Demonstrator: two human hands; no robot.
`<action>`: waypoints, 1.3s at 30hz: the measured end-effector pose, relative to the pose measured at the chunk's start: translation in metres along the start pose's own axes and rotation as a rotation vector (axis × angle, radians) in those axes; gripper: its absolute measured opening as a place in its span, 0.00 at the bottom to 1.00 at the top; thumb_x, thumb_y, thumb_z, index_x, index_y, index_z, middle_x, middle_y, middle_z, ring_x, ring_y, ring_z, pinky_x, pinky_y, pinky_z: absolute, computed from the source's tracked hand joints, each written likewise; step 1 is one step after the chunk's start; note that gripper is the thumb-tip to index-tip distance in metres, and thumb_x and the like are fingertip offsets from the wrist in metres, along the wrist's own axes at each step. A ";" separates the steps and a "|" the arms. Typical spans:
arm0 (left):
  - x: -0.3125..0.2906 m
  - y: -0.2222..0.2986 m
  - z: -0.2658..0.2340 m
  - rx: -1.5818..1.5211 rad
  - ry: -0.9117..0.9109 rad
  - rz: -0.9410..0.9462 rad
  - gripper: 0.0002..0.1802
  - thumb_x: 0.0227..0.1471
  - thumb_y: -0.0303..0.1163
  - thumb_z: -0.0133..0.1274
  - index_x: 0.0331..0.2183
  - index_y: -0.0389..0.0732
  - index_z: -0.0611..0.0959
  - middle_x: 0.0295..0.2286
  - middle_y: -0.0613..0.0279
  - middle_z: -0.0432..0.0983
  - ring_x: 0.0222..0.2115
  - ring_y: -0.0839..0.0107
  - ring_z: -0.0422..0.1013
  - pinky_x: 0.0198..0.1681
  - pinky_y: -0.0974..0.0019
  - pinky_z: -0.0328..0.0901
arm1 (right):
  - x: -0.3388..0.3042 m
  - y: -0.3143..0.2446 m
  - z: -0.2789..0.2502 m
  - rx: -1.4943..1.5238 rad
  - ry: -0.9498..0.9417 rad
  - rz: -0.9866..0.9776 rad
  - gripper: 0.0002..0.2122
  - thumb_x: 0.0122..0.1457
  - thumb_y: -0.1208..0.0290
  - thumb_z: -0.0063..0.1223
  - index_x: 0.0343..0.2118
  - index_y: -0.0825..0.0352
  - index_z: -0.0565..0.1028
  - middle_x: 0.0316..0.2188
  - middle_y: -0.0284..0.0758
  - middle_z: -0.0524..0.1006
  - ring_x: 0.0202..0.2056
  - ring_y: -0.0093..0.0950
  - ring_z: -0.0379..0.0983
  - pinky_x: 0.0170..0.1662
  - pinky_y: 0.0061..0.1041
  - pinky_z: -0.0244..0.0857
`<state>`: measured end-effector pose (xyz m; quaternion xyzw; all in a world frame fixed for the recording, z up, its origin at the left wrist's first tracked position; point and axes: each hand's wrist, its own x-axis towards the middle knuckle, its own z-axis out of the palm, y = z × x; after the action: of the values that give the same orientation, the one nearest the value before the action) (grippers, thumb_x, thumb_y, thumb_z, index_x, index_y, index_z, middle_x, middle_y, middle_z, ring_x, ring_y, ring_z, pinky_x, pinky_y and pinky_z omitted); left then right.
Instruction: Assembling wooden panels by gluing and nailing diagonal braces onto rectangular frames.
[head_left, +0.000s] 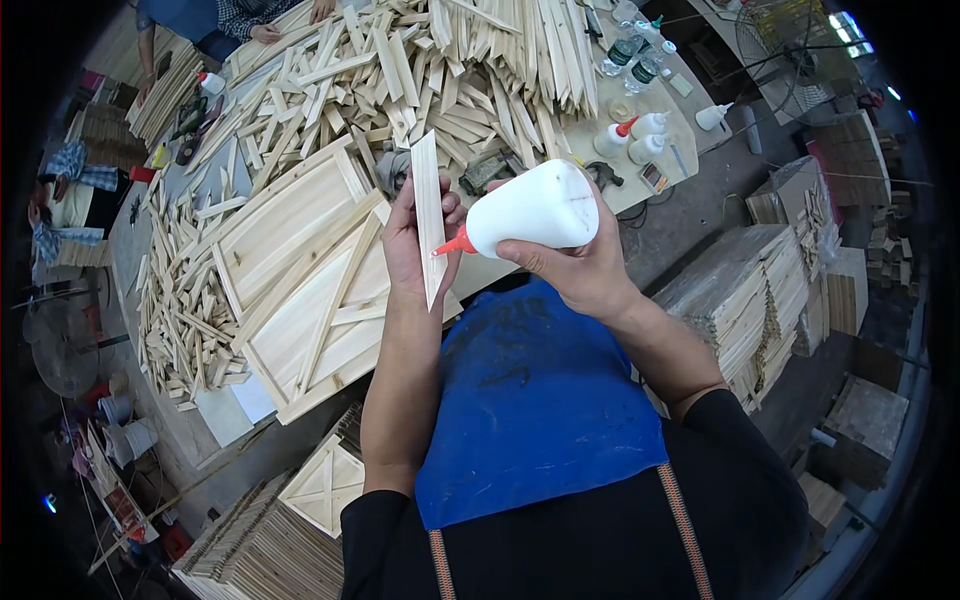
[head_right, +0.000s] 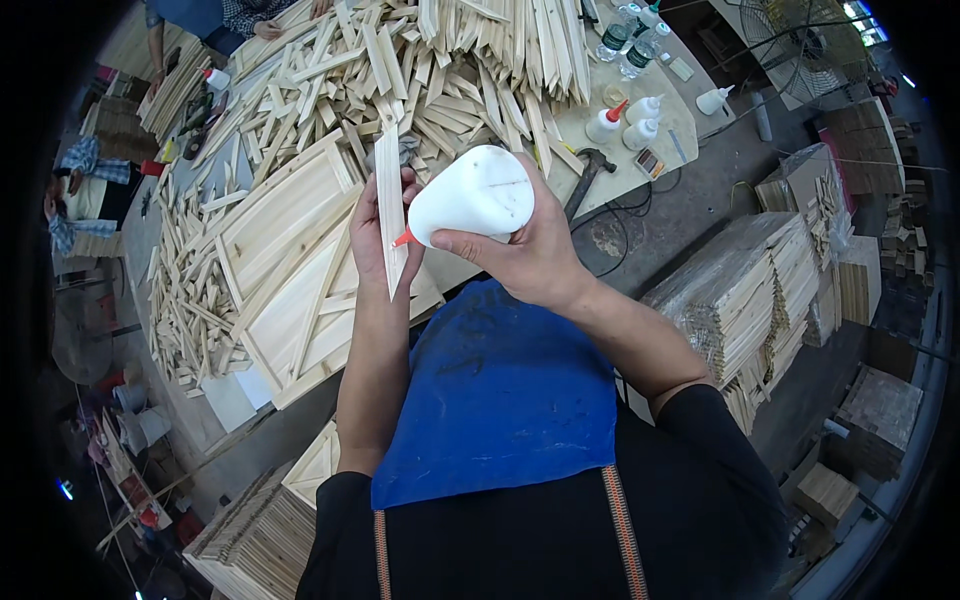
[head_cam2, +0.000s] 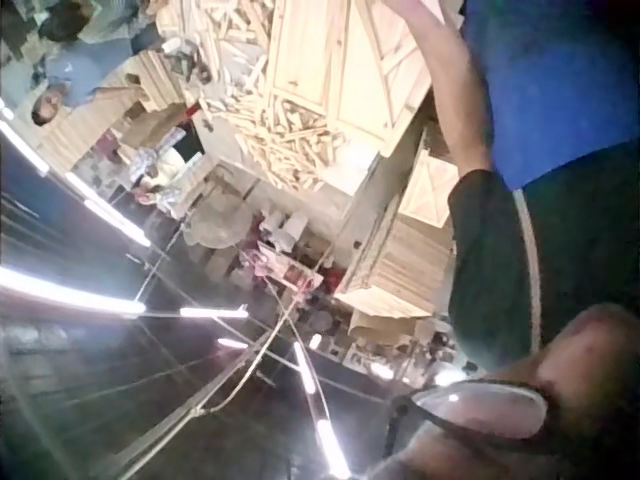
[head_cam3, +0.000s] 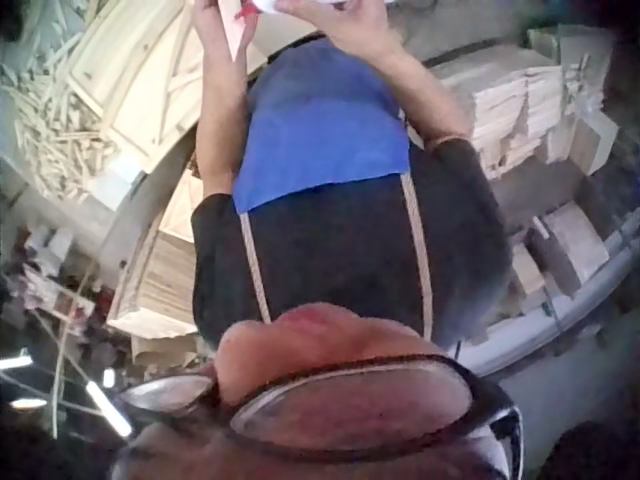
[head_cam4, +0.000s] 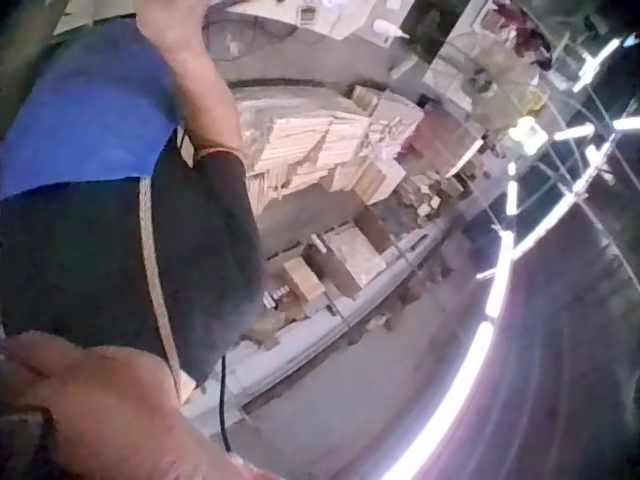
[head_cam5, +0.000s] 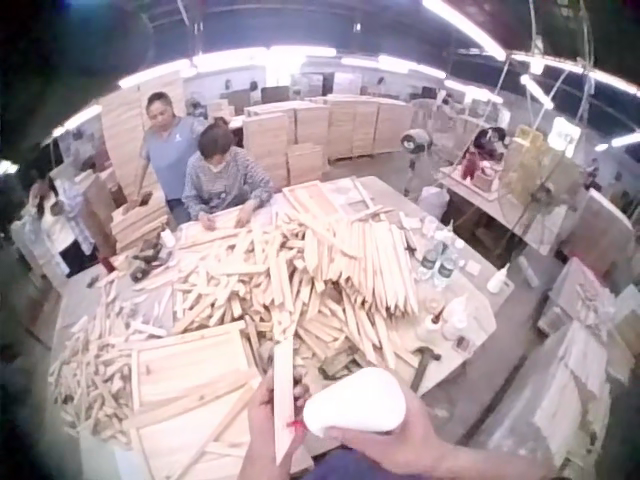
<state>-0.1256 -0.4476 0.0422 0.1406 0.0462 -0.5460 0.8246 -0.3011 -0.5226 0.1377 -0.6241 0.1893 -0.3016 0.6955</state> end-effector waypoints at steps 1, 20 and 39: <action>0.000 -0.001 0.001 0.009 0.010 0.012 0.15 0.66 0.38 0.51 0.46 0.36 0.77 0.34 0.55 0.78 0.29 0.69 0.71 0.31 0.67 0.68 | 0.001 0.001 0.000 0.012 0.020 -0.005 0.30 0.54 0.77 0.72 0.56 0.70 0.65 0.46 0.36 0.78 0.49 0.24 0.77 0.52 0.26 0.73; -0.009 -0.002 0.007 0.027 -0.010 -0.087 0.15 0.67 0.37 0.48 0.50 0.39 0.76 0.36 0.53 0.77 0.29 0.69 0.69 0.32 0.66 0.67 | 0.038 -0.001 -0.015 -0.068 0.210 -0.146 0.25 0.55 0.74 0.72 0.52 0.69 0.68 0.44 0.34 0.80 0.46 0.22 0.78 0.48 0.24 0.73; -0.136 0.078 -0.026 0.162 0.271 0.241 0.18 0.72 0.37 0.40 0.48 0.31 0.72 0.38 0.51 0.71 0.30 0.69 0.65 0.33 0.67 0.65 | 0.009 0.231 -0.058 0.940 0.455 1.131 0.24 0.66 0.52 0.56 0.53 0.70 0.73 0.41 0.42 0.80 0.37 0.35 0.80 0.30 0.21 0.74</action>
<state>-0.1069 -0.2909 0.0630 0.2832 0.0954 -0.4216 0.8562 -0.2895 -0.5631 -0.0972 0.0061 0.4700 -0.0696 0.8799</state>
